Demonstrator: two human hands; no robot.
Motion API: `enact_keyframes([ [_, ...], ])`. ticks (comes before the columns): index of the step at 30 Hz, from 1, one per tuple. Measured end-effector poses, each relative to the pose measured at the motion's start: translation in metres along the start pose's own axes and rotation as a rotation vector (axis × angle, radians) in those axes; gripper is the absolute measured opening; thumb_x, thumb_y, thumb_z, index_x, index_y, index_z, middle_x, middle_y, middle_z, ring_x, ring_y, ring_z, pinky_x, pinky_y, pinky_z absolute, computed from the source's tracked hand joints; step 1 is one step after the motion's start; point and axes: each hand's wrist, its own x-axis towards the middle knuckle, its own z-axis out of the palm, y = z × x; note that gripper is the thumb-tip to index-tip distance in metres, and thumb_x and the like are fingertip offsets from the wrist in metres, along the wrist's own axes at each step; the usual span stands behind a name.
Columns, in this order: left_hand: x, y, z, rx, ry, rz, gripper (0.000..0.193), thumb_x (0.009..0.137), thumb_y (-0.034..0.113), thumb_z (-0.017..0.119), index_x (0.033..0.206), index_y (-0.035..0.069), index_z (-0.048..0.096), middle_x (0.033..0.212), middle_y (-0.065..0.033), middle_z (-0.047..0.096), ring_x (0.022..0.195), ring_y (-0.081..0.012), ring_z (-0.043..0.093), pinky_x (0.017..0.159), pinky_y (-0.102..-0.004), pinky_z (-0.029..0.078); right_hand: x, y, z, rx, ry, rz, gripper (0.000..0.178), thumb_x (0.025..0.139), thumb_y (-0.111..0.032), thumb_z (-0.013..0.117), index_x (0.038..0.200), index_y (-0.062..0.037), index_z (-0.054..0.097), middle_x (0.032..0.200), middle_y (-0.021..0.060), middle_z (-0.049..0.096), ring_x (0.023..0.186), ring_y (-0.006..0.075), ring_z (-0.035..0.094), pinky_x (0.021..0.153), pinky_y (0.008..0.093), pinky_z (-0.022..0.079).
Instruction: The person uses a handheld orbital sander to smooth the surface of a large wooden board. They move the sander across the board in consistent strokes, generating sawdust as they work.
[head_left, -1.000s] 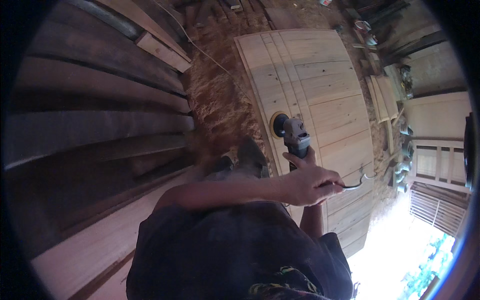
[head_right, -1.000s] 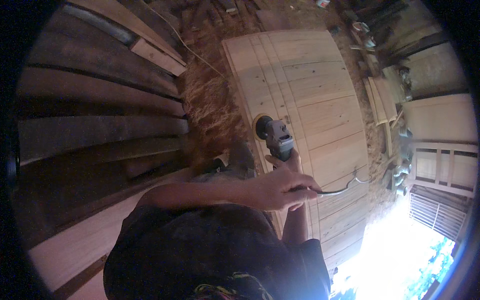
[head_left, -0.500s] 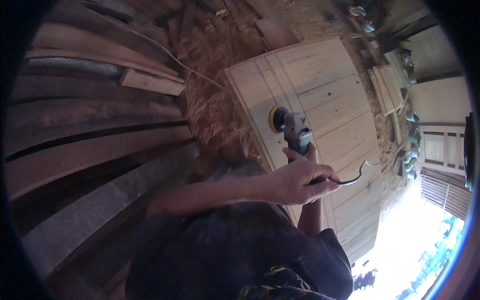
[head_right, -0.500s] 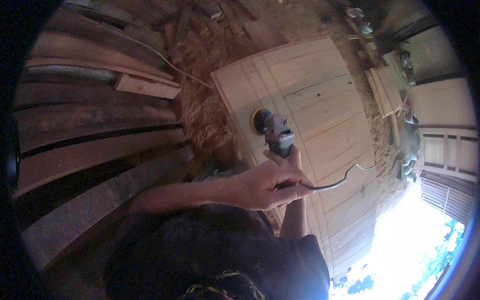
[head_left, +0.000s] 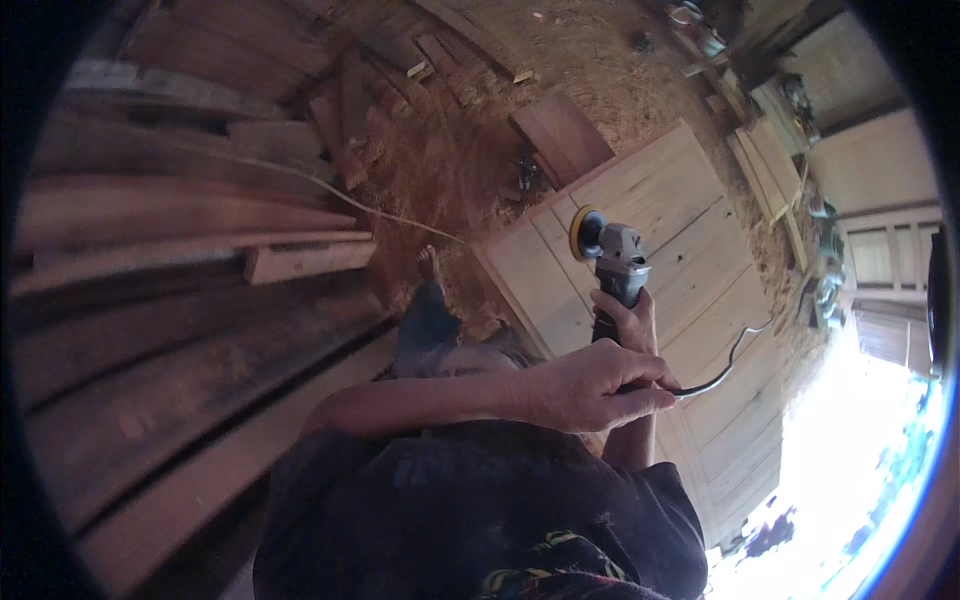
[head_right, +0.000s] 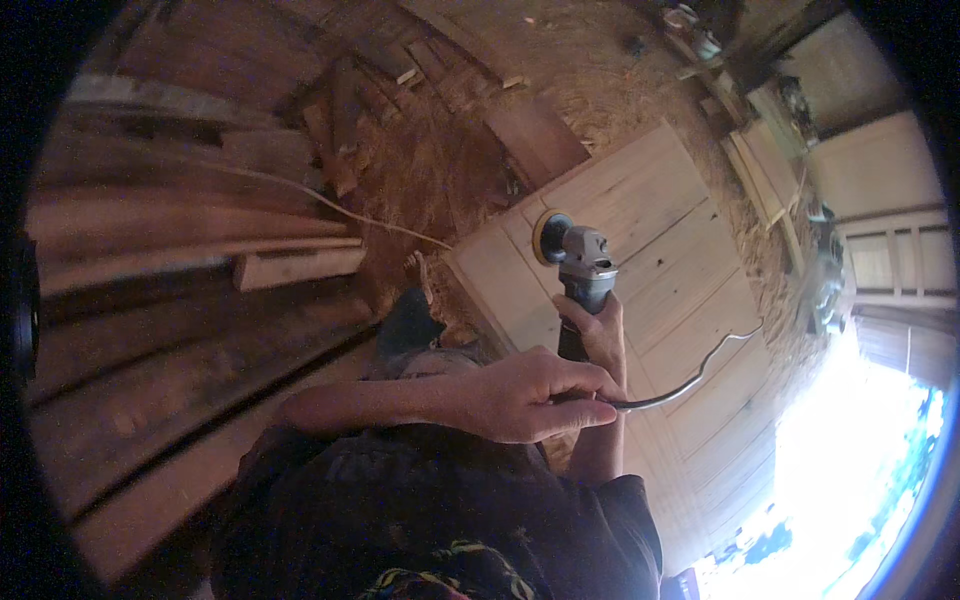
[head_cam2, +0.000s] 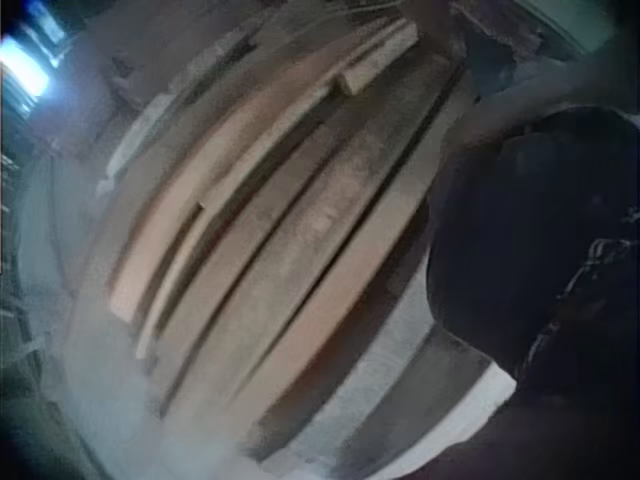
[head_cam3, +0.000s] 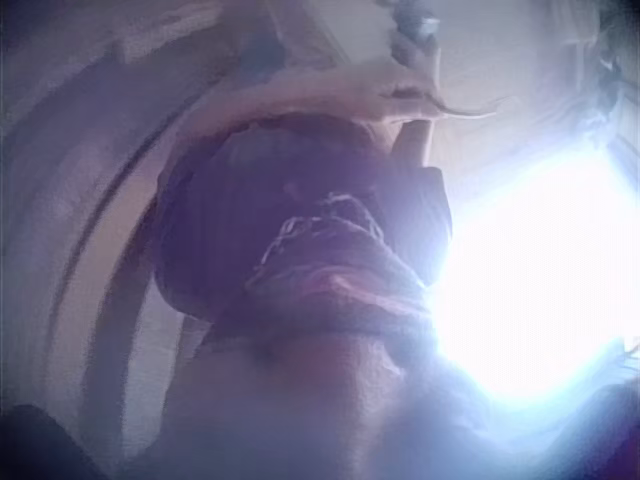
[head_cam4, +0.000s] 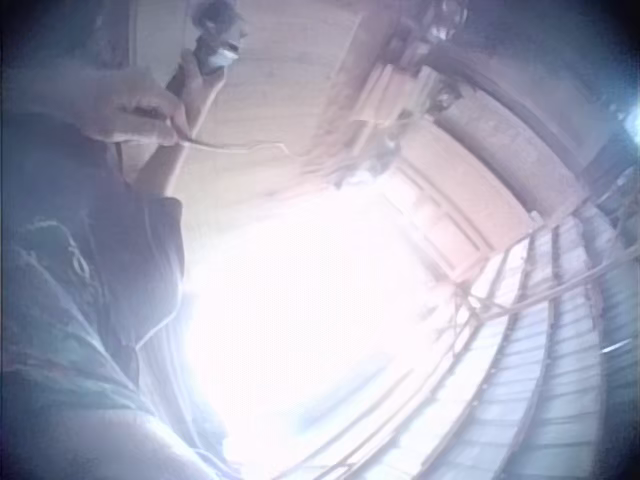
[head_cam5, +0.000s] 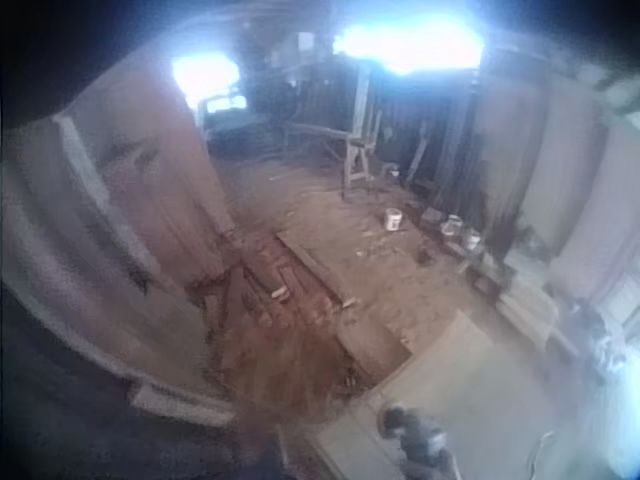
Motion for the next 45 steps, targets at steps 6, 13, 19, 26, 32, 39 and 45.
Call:
enact_keyframes([
  [6, -0.007, 0.010, -0.117, 0.057, -0.108, 0.117, 0.032, 0.116, 0.025, 0.067, 0.136, 0.001, 0.072, 0.092, -0.0104, 0.078, 0.076, -0.0182, 0.073, 0.066, -0.0345, 0.055, 0.021, -0.014, 0.081, 0.053, 0.304, -0.006, 0.044, 0.089, -0.030, 0.090, 0.115, -0.0001, 0.073, 0.092, 0.0050, 0.070, 0.083, 0.0162, 0.066, 0.072, 0.0354, 0.054],
  [13, 0.009, 0.063, -0.236, -0.158, -0.091, -0.169, 0.028, 0.118, 0.020, 0.062, 0.137, 0.003, 0.073, 0.073, 0.0070, 0.056, 0.059, -0.0019, 0.050, 0.053, -0.0232, 0.040, 0.051, -0.038, 0.148, 0.209, 0.308, -0.199, 0.044, 0.094, -0.029, 0.084, 0.126, -0.0003, 0.075, 0.106, 0.0075, 0.077, 0.101, 0.0156, 0.071, 0.084, 0.0341, 0.059],
  [19, 0.047, 0.068, -0.300, -0.284, -0.047, -0.258, 0.034, 0.121, 0.028, 0.059, 0.136, 0.001, 0.073, 0.067, 0.0097, 0.049, 0.052, -0.0004, 0.041, 0.048, -0.0224, 0.032, 0.073, -0.110, 0.180, 0.114, 0.300, 0.066, 0.068, 0.082, -0.036, 0.093, 0.129, 0.0076, 0.070, 0.111, 0.0101, 0.078, 0.099, 0.0180, 0.073, 0.086, 0.0353, 0.060],
  [26, 0.115, 0.068, -0.362, -0.297, -0.035, -0.265, 0.035, 0.121, 0.029, 0.058, 0.136, 0.002, 0.074, 0.067, 0.0093, 0.043, 0.051, -0.0024, 0.036, 0.045, -0.0230, 0.028, 0.123, -0.120, 0.188, 0.274, 0.441, 0.060, 0.067, 0.084, -0.033, 0.095, 0.133, 0.0066, 0.072, 0.118, 0.0119, 0.079, 0.105, 0.0177, 0.074, 0.092, 0.0379, 0.060],
  [32, 0.209, 0.066, -0.407, -0.318, -0.142, -0.299, 0.032, 0.120, 0.026, 0.058, 0.133, 0.000, 0.072, 0.067, 0.0086, 0.039, 0.051, -0.0032, 0.033, 0.044, -0.0238, 0.027, 0.197, -0.130, 0.167, 0.467, 0.460, 0.017, 0.061, 0.083, -0.028, 0.094, 0.132, 0.0033, 0.074, 0.113, 0.0095, 0.079, 0.099, 0.0176, 0.075, 0.088, 0.0367, 0.061],
  [39, 0.347, 0.044, -0.464, -0.786, -0.309, -0.469, 0.034, 0.122, 0.034, 0.054, 0.117, 0.002, 0.063, 0.065, 0.0059, 0.034, 0.052, -0.0066, 0.032, 0.044, -0.0253, 0.030, 0.262, -0.099, 0.150, 0.514, 0.581, 0.057, 0.069, 0.079, -0.031, 0.095, 0.137, 0.0001, 0.073, 0.117, 0.0096, 0.079, 0.102, 0.0183, 0.075, 0.094, 0.0371, 0.061],
  [45, 0.441, -0.001, -0.544, -0.954, -0.437, -0.641, 0.051, 0.123, 0.039, 0.049, 0.139, -0.009, 0.059, 0.068, 0.0023, 0.042, 0.053, -0.0084, 0.040, 0.048, -0.0277, 0.038, 0.259, -0.145, 0.177, 0.722, 0.898, 0.030, 0.072, 0.077, -0.026, 0.098, 0.140, -0.0015, 0.071, 0.129, 0.0090, 0.077, 0.119, 0.0201, 0.069, 0.110, 0.0380, 0.054],
])
